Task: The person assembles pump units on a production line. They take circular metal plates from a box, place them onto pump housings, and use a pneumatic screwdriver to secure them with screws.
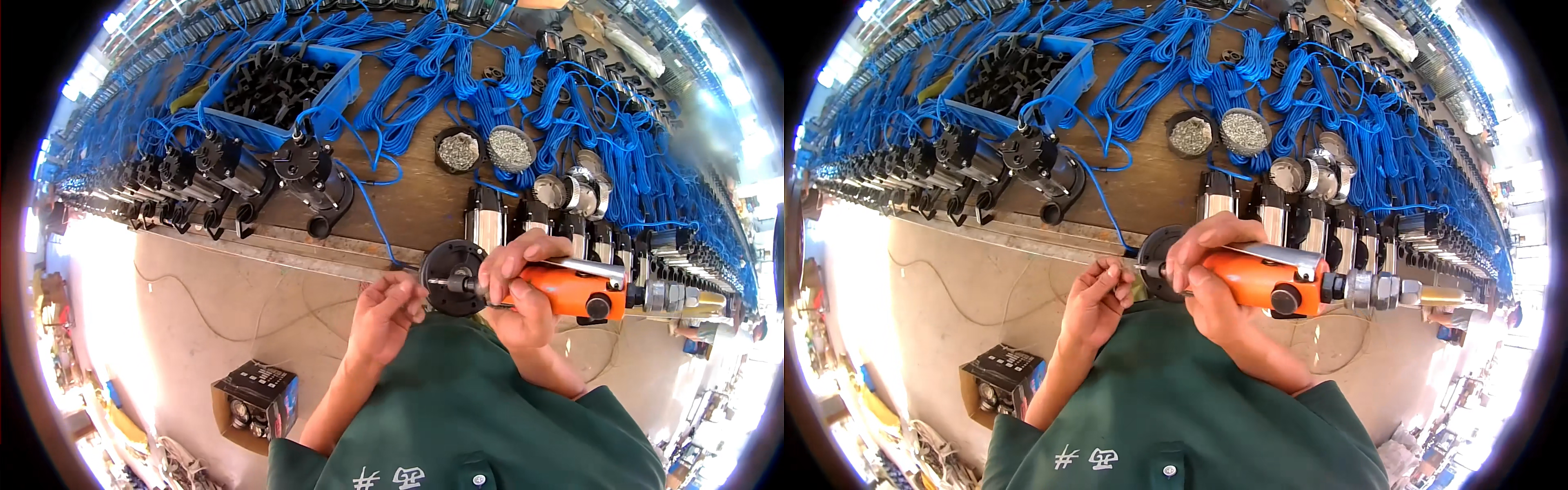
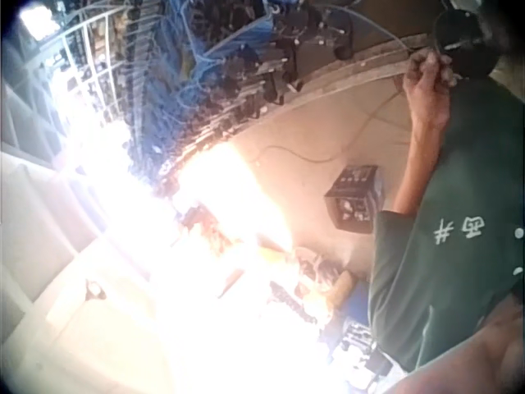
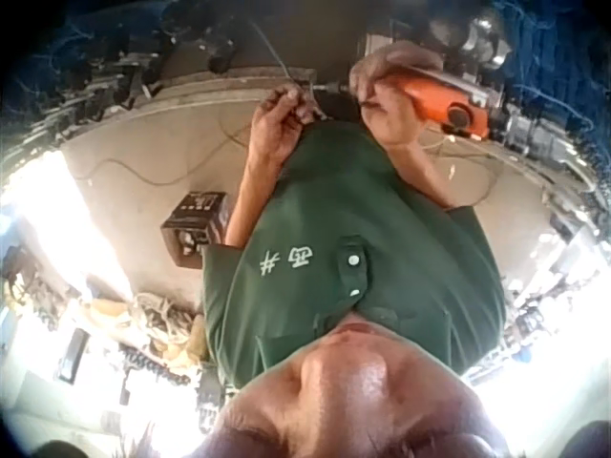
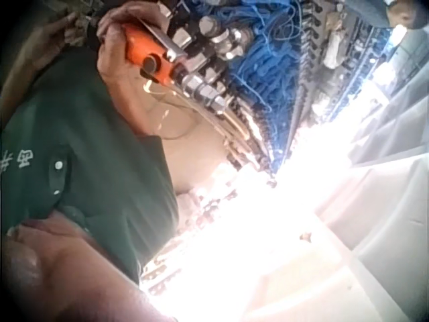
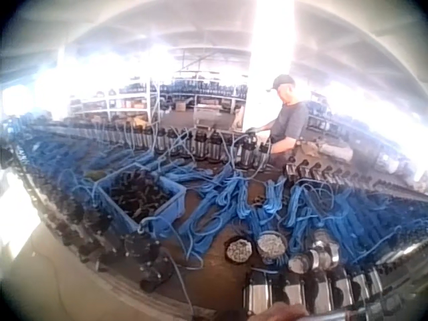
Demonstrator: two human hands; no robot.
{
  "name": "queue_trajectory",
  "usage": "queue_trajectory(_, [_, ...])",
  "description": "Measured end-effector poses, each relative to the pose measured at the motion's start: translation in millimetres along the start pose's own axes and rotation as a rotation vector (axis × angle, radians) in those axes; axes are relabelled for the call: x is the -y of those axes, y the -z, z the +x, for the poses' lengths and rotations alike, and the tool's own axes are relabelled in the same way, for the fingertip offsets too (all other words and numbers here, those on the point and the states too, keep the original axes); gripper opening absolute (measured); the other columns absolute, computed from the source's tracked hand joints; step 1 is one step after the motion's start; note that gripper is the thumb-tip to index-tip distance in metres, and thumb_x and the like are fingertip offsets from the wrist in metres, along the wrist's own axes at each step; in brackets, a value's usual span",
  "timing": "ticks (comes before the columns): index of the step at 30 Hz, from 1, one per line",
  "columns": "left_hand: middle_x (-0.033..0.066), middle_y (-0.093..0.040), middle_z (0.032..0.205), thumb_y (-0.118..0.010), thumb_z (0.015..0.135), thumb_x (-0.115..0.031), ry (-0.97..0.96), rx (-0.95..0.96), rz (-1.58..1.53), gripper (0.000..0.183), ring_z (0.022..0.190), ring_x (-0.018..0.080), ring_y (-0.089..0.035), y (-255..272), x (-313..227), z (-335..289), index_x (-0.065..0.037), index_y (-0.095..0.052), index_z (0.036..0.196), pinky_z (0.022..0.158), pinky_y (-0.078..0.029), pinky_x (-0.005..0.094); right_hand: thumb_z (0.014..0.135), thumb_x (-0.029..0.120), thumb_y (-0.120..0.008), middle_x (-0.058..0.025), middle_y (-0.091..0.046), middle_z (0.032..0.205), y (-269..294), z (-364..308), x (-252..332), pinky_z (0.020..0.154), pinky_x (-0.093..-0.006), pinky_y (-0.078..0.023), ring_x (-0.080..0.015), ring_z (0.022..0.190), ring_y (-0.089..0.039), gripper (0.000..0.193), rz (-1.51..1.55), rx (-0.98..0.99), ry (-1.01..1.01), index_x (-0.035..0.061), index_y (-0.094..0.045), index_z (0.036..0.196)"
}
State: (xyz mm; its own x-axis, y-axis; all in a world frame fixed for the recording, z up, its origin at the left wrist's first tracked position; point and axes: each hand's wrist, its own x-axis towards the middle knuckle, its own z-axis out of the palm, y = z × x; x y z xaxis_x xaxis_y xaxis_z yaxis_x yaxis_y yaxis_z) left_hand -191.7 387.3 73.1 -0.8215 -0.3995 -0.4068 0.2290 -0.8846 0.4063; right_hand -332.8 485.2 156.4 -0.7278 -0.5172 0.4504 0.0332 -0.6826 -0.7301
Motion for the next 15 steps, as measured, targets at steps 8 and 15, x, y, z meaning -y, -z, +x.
queue_trajectory(8, [0.0068, -0.058, 0.079, -0.06, 0.092, -0.01, 0.049, 0.068, -0.048, 0.014, 0.064, 0.0108, -0.043, 0.6, 6.8, -4.5, 0.0, -0.064, 0.1, 0.058, -0.037, 0.0235, 0.073, -0.006, -0.052, -0.0158, -0.055, 0.085, -7.6, -1.4, -2.4, 0.055, -0.0308, -0.047, -0.0166, 0.056, -0.052, 0.032, 0.109, -0.055, -0.094, -0.0001, -0.045, 0.104])
queue_trajectory(15, [0.0021, -0.047, 0.064, -0.059, 0.094, -0.017, 0.116, 0.121, 0.06, 0.019, 0.054, 0.0078, -0.037, -2.3, 5.5, -3.6, 0.002, -0.063, 0.091, 0.048, -0.03, 0.0214, 0.075, 0.0, -0.053, -0.0156, -0.055, 0.086, 2.9, -4.0, -2.3, 0.058, -0.0323, -0.048, -0.0154, 0.055, -0.052, 0.029, 0.147, -0.037, -0.132, 0.0001, -0.045, 0.103])
